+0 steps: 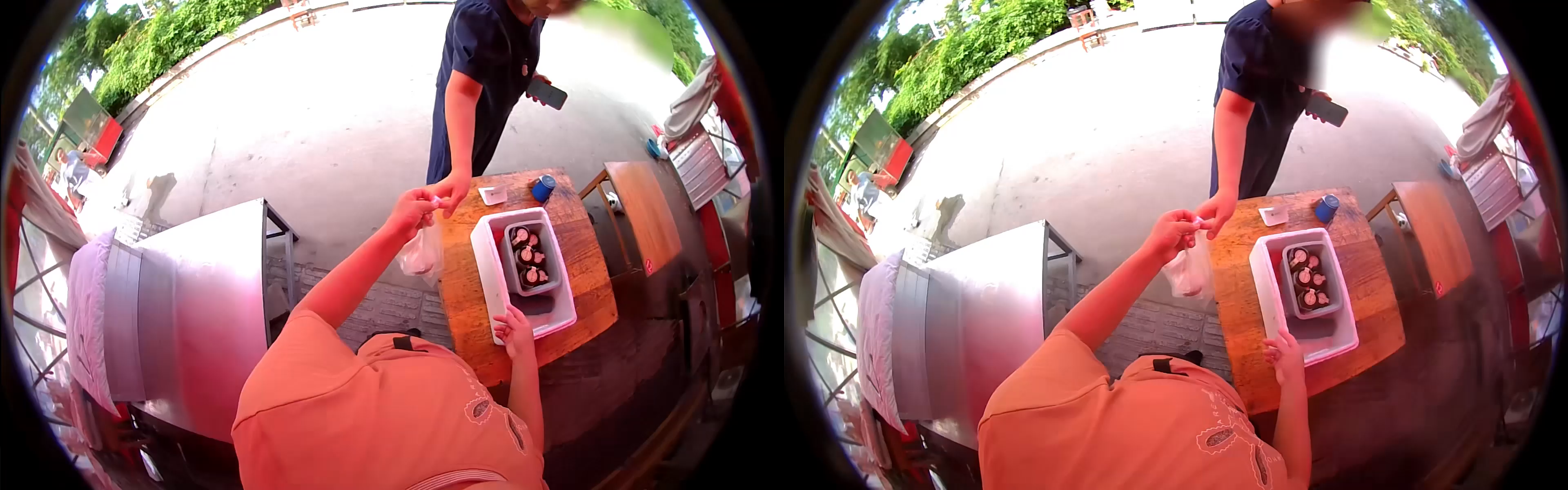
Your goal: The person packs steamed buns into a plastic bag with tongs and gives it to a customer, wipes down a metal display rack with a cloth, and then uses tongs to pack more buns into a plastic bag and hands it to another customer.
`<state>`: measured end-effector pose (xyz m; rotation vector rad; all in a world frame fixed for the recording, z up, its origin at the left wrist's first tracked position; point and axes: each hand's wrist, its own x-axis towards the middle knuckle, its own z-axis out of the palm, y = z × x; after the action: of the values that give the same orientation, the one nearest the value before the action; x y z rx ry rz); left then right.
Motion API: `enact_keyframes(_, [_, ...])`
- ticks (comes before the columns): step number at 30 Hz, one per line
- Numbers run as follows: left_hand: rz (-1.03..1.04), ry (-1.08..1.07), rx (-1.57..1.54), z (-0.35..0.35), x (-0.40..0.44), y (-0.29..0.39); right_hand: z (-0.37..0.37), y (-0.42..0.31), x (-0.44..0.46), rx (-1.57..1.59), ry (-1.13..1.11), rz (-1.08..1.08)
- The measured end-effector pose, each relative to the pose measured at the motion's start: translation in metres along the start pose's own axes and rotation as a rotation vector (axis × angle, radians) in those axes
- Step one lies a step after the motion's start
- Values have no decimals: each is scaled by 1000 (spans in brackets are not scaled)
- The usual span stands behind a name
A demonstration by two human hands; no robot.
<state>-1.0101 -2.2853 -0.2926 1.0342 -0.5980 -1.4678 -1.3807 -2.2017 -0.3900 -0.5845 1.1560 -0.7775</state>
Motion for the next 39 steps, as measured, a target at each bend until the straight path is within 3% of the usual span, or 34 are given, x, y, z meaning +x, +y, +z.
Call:
enact_keyframes(5, [159,56,-23,13,67,19,-55,63,-2,34,313,118])
enact_keyframes(9, [398,158,128,13,128,21,-64,67,4,-15,334,139])
enact_keyframes(11, [504,259,334,19,147,30,-56,66,15,-1,336,137])
enact_keyframes(13, [906,366,628,11,184,16,-44,60,27,3,323,118])
enact_keyframes(15, [842,325,646,9,163,19,-43,66,44,-36,241,102])
enact_keyframes(16, [954,386,877,-7,176,0,-42,72,53,-53,202,97])
enact_keyframes(17, [730,253,841,-15,147,-1,-40,78,57,-94,165,125])
enact_keyframes(18, [631,232,831,-31,138,-27,-37,85,59,-133,129,150])
enact_keyframes(20, [135,93,681,-78,95,-83,-35,100,58,-209,57,200])
enact_keyframes(22, [-204,38,804,-154,35,-170,-42,110,45,-319,8,255])
enact_keyframes(23, [-260,-37,1190,-200,-3,-217,-46,114,38,-374,-18,281])
enact_keyframes(24, [-639,-228,1538,-225,-50,-234,-49,117,35,-426,-45,304])
enact_keyframes(25, [-638,-291,1772,-236,-116,-228,-53,121,33,-459,-56,336])
enact_keyframes(26, [-676,-179,1690,-290,-166,-275,-59,125,30,-488,-68,357])
enact_keyframes(27, [-853,134,1516,-303,-219,-277,-66,127,29,-507,-65,375])
enact_keyframes(29, [-959,261,1385,-333,-285,-272,-82,132,29,-540,-61,394])
enact_keyframes(31, [-1178,727,743,-367,-322,-289,-97,135,28,-556,-48,396])
enact_keyframes(34, [-905,1022,890,-334,-329,-273,-118,140,33,-569,-50,373])
enact_keyframes(36, [-880,942,1070,-288,-312,-266,-132,147,35,-572,-66,352])
enact_keyframes(37, [-856,883,878,-268,-297,-273,-140,152,35,-573,-80,338])
enact_keyframes(38, [-754,696,868,-274,-279,-310,-148,157,34,-565,-93,325])
enact_keyframes(39, [-525,627,925,-232,-272,-318,-158,163,32,-571,-114,313])
